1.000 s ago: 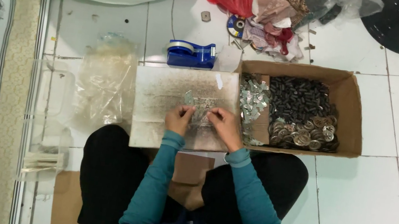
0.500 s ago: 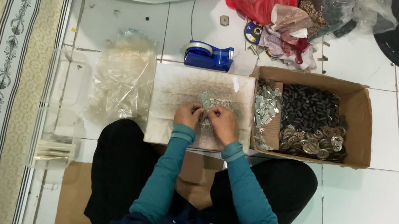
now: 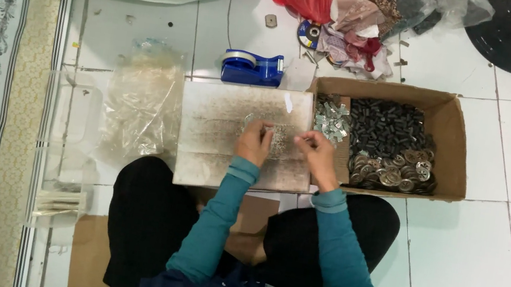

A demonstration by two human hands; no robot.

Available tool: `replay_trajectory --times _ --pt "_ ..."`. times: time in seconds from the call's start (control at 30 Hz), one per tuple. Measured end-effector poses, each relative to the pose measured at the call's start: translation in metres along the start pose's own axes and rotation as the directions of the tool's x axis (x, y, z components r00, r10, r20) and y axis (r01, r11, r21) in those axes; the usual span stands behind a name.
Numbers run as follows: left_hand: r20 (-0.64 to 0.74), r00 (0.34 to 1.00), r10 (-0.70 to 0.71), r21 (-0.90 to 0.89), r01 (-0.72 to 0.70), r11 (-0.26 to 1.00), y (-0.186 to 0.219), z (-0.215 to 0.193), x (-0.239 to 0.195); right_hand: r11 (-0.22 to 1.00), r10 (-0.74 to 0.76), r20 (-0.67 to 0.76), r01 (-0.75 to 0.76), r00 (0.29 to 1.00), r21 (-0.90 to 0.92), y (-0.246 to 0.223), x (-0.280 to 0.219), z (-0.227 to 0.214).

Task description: The person sits on the floor and packs small metal parts into clear plastic bags. They use a tape dispenser to seal each bag and place it aside, repeating the process with multiple bags.

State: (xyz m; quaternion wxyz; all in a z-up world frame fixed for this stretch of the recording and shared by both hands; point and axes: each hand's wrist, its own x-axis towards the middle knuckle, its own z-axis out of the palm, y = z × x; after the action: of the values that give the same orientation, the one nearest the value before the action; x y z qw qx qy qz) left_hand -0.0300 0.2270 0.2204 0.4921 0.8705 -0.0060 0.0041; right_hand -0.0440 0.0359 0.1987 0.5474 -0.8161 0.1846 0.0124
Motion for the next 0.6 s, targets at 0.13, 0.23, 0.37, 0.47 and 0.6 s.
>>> replay_trajectory --times 0.13,0.23,0.37,0.47,0.6 --pt "0.162 0.964 0.211 0.135 -0.234 0.963 0.001 0.095 0.005 0.978 0.029 -0.053 -0.04 0.998 -0.204 0.058 0.024 -0.073" --pt "0.292 0.866 0.407 0.344 -0.492 0.8 0.01 0.164 -0.005 0.938 0.009 -0.04 -0.022 0.999 -0.345 0.111 0.037 -0.101" --pt "0.665 0.711 0.226 0.516 -0.658 0.549 -0.03 0.26 -0.009 0.896 0.199 0.077 -0.149 0.977 -0.418 0.117 0.027 -0.112" --pt "0.677 0.716 0.171 0.584 -0.664 0.468 -0.038 0.279 0.004 0.84 0.321 0.168 -0.198 0.932 -0.505 0.112 0.038 -0.109" --pt "0.603 0.785 0.14 0.679 -0.597 0.427 -0.044 0.287 0.016 0.728 0.304 0.179 -0.107 0.936 -0.677 0.091 0.044 -0.1"
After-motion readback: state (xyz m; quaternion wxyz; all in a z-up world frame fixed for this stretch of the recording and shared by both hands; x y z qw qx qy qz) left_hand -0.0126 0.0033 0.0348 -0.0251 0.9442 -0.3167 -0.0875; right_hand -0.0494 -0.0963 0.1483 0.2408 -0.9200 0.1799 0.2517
